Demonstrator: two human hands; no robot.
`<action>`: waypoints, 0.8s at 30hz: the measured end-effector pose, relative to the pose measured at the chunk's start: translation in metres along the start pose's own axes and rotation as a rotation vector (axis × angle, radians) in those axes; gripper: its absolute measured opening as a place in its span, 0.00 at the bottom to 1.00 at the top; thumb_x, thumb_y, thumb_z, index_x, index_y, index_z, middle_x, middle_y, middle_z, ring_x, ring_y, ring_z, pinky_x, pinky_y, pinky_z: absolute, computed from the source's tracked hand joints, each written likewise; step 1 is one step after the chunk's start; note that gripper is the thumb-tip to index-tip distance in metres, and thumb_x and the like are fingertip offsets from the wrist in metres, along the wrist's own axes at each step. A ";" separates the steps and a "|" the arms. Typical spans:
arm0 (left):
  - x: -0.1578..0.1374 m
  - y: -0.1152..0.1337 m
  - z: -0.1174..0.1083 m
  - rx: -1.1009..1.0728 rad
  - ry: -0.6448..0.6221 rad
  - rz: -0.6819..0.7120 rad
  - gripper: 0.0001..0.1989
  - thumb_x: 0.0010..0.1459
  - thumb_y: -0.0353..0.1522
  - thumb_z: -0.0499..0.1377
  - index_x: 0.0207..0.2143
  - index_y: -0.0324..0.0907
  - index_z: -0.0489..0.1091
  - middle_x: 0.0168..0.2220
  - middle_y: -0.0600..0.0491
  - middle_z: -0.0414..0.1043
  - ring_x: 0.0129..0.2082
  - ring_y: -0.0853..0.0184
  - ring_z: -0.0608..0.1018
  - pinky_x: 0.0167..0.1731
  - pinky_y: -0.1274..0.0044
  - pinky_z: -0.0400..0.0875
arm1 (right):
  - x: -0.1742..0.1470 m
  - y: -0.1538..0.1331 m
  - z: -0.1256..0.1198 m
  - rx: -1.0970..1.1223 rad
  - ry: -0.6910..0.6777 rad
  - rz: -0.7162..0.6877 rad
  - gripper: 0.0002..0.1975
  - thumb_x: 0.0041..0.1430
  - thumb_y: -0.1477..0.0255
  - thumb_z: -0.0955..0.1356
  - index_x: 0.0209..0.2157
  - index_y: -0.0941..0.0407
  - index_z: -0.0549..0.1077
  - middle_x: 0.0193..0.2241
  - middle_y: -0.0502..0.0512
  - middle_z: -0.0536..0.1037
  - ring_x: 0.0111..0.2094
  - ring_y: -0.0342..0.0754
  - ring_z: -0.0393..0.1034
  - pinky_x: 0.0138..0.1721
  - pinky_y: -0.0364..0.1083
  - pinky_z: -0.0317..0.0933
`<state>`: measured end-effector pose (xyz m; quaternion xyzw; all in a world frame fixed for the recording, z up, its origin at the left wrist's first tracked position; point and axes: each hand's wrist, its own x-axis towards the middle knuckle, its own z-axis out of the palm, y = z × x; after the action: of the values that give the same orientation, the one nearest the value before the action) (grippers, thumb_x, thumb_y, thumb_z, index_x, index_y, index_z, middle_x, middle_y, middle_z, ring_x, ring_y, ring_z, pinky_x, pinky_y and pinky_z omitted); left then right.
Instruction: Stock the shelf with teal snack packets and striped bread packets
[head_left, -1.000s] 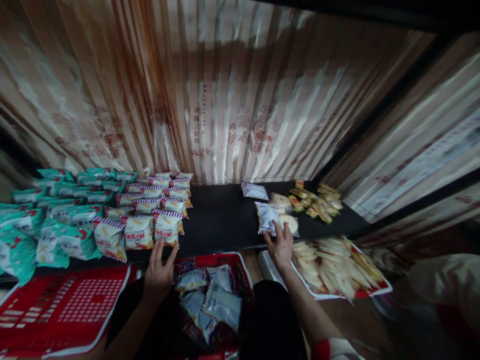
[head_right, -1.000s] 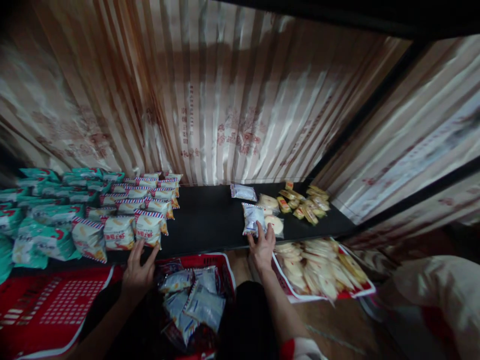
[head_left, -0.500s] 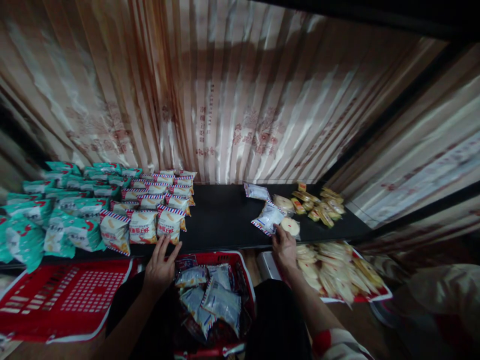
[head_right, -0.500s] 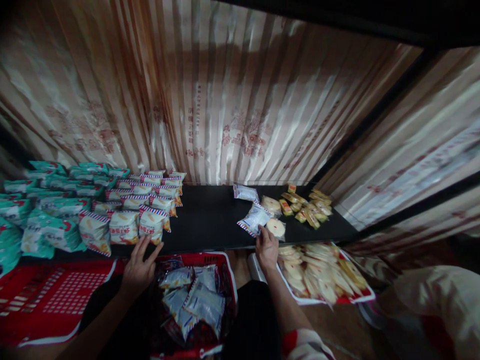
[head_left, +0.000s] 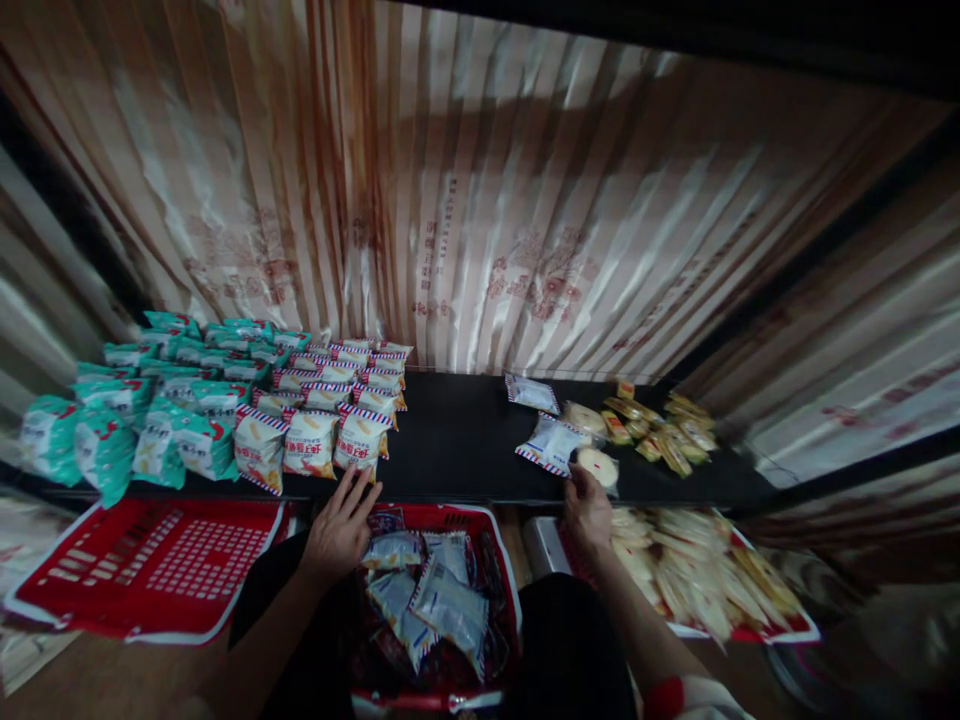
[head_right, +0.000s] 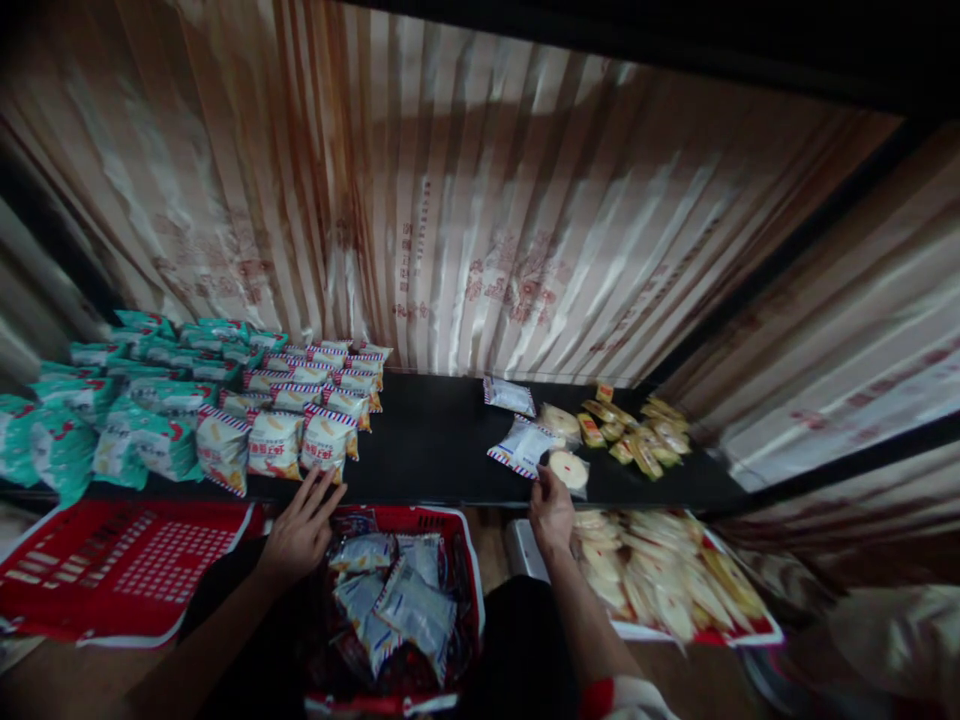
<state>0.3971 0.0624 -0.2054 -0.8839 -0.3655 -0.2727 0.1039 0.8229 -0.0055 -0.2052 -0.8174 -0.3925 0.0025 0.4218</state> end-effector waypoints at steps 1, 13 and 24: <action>-0.001 0.001 -0.001 -0.001 0.004 -0.004 0.28 0.51 0.22 0.48 0.56 0.40 0.64 0.62 0.48 0.57 0.64 0.56 0.52 0.55 0.67 0.64 | -0.001 0.000 0.000 0.001 -0.005 0.003 0.24 0.50 0.65 0.58 0.45 0.62 0.70 0.41 0.64 0.75 0.42 0.55 0.69 0.47 0.54 0.61; -0.019 0.011 -0.010 0.069 0.036 -0.070 0.26 0.51 0.23 0.48 0.53 0.39 0.67 0.60 0.48 0.61 0.63 0.56 0.57 0.53 0.68 0.66 | 0.006 -0.038 -0.005 -0.202 -0.190 0.238 0.37 0.51 0.46 0.58 0.56 0.55 0.61 0.41 0.63 0.76 0.42 0.64 0.72 0.41 0.58 0.62; -0.040 0.020 -0.015 0.131 -0.003 -0.062 0.23 0.53 0.25 0.48 0.51 0.37 0.68 0.59 0.46 0.62 0.61 0.56 0.60 0.52 0.68 0.66 | 0.012 -0.045 0.004 -0.172 -0.091 0.221 0.33 0.51 0.52 0.60 0.53 0.60 0.64 0.38 0.67 0.76 0.37 0.61 0.72 0.37 0.54 0.62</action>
<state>0.3815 0.0188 -0.2151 -0.8639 -0.4098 -0.2499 0.1526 0.8008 0.0198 -0.1730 -0.8877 -0.3175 0.0524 0.3291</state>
